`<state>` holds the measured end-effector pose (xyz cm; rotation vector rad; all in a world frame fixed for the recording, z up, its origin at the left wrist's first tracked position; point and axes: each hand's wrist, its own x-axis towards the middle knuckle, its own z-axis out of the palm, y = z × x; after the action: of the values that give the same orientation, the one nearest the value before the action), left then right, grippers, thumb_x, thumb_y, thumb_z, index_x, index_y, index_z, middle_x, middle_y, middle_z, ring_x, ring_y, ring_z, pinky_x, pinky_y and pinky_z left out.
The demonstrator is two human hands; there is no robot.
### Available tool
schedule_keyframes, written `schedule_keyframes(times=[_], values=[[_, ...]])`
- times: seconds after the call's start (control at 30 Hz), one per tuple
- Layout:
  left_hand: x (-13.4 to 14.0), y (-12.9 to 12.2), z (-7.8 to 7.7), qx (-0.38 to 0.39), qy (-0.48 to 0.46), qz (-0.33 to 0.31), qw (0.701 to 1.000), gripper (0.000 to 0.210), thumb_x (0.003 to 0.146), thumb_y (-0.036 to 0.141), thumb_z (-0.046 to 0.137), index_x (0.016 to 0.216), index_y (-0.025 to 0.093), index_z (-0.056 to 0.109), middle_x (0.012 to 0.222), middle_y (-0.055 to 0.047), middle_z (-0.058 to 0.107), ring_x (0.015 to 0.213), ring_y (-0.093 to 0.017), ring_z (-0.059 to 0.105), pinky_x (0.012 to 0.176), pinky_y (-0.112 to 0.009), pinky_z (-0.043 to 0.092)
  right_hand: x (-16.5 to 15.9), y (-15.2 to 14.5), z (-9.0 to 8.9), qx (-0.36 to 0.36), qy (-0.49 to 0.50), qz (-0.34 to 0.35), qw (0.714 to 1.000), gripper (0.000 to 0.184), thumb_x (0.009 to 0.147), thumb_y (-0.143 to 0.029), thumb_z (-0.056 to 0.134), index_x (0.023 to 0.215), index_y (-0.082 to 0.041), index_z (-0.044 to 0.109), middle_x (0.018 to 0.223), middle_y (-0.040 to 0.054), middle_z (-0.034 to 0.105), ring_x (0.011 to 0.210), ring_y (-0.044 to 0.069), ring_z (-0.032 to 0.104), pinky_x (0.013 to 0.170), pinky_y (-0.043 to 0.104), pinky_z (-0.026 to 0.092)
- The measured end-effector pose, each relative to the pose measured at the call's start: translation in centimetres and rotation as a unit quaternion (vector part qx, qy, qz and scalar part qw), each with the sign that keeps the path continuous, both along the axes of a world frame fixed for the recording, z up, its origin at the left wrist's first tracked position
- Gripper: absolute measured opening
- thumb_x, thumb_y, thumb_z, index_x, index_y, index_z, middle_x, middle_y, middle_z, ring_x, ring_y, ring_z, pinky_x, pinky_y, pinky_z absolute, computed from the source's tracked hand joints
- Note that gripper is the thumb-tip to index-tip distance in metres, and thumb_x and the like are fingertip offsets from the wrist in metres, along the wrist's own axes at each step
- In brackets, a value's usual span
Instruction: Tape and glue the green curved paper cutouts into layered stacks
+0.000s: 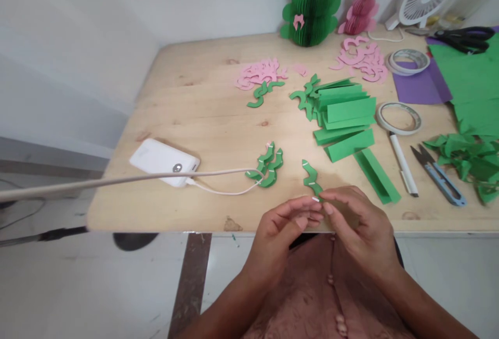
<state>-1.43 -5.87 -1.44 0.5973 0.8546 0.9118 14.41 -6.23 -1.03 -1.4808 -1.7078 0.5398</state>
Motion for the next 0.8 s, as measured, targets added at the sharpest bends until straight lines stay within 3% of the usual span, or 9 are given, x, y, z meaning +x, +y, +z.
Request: schedule_keyframes(times=[0.17, 0.37, 0.8], values=[[-0.1, -0.3, -0.4, 0.067, 0.041, -0.011, 0.997, 0.025, 0.083, 0.021, 0.062, 0.107, 0.021, 0.069, 0.104, -0.007, 0.072, 0.099, -0.020, 0.065, 0.095, -0.038, 0.050, -0.2, 0.1, 0.2, -0.023, 0.013, 0.000, 1.000, 0.010, 0.086, -0.019, 0.056, 0.092, -0.023, 0.063, 0.084, 0.0004, 0.069, 0.080, 0.016, 0.064, 0.073, 0.032, 0.050], [0.2, -0.4, 0.3, 0.105, 0.090, -0.025, 0.990, 0.027, 0.086, 0.018, 0.058, 0.110, 0.022, 0.067, 0.109, -0.005, 0.071, 0.101, -0.018, 0.065, 0.094, -0.033, 0.050, -0.3, 0.3, 0.5, -0.029, 0.015, -0.011, 0.999, 0.008, 0.083, -0.017, 0.057, 0.083, -0.023, 0.062, 0.074, -0.0022, 0.067, 0.071, 0.015, 0.063, 0.068, 0.029, 0.048], [-0.1, -0.6, 0.3, 0.180, 0.175, -0.040, 0.967, 0.033, 0.087, 0.013, 0.052, 0.116, 0.025, 0.062, 0.105, -0.002, 0.069, 0.097, -0.015, 0.064, 0.089, -0.029, 0.051, -0.5, 0.4, 1.2, -0.089, 0.056, -0.007, 0.994, 0.010, 0.083, -0.016, 0.054, 0.075, -0.022, 0.058, 0.071, -0.0031, 0.064, 0.067, 0.012, 0.060, 0.065, 0.025, 0.044]])
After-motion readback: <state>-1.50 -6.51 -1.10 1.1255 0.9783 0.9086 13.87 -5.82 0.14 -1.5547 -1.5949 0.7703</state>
